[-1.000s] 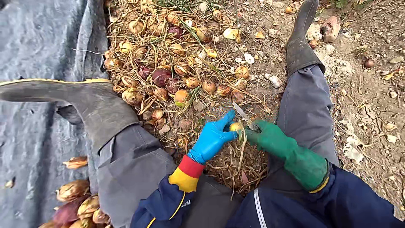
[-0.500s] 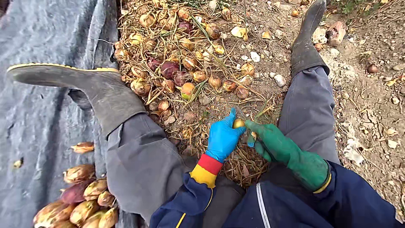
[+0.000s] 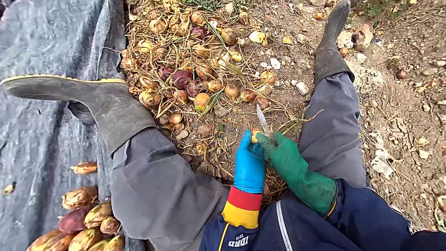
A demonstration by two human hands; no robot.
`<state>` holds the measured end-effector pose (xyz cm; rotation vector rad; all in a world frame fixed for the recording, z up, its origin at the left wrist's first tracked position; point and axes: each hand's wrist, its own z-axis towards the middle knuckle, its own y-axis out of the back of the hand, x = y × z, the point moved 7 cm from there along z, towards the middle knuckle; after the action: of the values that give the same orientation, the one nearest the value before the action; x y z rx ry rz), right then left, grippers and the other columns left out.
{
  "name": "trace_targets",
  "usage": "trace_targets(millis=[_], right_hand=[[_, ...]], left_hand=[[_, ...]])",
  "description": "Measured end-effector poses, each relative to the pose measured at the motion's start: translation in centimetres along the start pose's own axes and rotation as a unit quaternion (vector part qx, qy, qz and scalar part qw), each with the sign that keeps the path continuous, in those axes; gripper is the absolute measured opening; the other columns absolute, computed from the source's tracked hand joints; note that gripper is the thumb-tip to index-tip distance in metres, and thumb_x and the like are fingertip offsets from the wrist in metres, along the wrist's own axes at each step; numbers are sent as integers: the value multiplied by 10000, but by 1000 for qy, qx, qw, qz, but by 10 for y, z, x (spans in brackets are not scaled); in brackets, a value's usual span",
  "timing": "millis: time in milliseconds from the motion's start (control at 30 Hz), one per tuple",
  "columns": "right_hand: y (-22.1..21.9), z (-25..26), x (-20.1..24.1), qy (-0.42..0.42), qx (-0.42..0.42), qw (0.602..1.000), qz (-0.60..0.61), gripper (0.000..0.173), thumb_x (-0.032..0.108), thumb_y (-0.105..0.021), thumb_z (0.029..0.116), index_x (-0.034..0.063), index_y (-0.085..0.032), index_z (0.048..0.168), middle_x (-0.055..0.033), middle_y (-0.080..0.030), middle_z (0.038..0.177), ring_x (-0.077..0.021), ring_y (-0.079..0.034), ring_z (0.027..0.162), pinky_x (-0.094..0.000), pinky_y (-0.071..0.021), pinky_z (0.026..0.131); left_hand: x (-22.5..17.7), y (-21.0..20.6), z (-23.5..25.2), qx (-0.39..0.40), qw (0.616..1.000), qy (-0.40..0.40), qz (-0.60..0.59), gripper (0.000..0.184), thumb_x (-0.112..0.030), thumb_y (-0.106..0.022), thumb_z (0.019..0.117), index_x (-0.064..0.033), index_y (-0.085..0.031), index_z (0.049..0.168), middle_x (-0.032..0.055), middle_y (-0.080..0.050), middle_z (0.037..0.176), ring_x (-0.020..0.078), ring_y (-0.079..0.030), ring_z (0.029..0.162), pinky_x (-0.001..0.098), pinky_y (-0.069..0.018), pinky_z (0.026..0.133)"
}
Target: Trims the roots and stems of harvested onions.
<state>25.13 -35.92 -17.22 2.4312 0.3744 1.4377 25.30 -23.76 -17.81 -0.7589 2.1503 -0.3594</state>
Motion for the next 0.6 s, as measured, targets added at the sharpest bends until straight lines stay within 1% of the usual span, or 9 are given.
trace_targets(millis=[133,200,267,333,367,400,433,500,600], right_hand=[[-7,-1,-2,-30,20,996,84,656,755,-442,970,152,-698,1004,-34,-660,659,-204,-630,509,-410,-571,482],[-11,-2,-2,-64,39,989,126,671,747,-434,979,128,-693,995,-67,-650,653,-217,-604,474,-388,-548,444],[-15,-2,-3,-100,60,979,169,694,759,-432,972,116,-694,985,-87,-623,636,-221,-564,441,-380,-521,417],[-20,-4,-3,-133,84,968,195,705,770,-421,967,116,-684,955,-83,-591,610,-208,-537,426,-375,-507,409],[-23,-5,-2,-144,94,963,206,705,763,-418,972,109,-676,931,-77,-573,593,-199,-523,415,-373,-499,397],[-26,-6,0,-150,106,959,217,713,767,-414,970,104,-668,908,-71,-554,576,-190,-507,404,-371,-490,387],[-30,-7,2,-151,122,954,227,722,770,-414,968,96,-663,893,-68,-541,564,-185,-496,397,-371,-484,381],[-36,-9,4,-143,154,948,239,731,775,-401,967,95,-654,876,-58,-514,541,-172,-477,381,-360,-468,361],[-35,-8,3,-104,188,954,207,730,740,-339,1007,95,-671,923,-67,-548,562,-183,-525,403,-361,-503,382]], left_hand=[[7,1,-1,11,1000,6,-6,453,-505,-449,1065,-135,-627,1257,59,-715,1131,178,-699,993,400,-584,858],[10,3,-1,15,1000,-2,18,465,-537,-440,1061,-146,-664,1174,33,-707,962,132,-681,793,325,-584,682],[13,4,1,25,998,-7,49,529,-596,-409,1052,-144,-679,1102,30,-637,786,116,-575,576,288,-505,493],[11,10,2,20,997,-23,70,496,-589,-432,1049,-161,-665,1143,29,-607,764,113,-529,527,279,-474,451],[8,14,2,9,996,-35,83,472,-559,-480,1044,-166,-654,1240,48,-657,853,126,-586,605,295,-513,515],[2,18,3,4,995,-44,88,484,-507,-535,1039,-164,-602,1373,77,-706,1032,159,-671,789,334,-576,668],[-7,21,5,-2,996,-54,75,502,-433,-560,1044,-134,-539,1447,113,-696,1174,201,-698,939,374,-594,798],[-39,28,7,-17,998,-64,6,475,-352,-528,1069,-82,-506,1460,169,-633,1351,285,-678,1144,436,-563,985],[-120,60,0,-49,985,-135,-91,487,-416,-453,1089,-87,-478,1447,170,-630,1363,296,-657,1210,435,-542,1026]])
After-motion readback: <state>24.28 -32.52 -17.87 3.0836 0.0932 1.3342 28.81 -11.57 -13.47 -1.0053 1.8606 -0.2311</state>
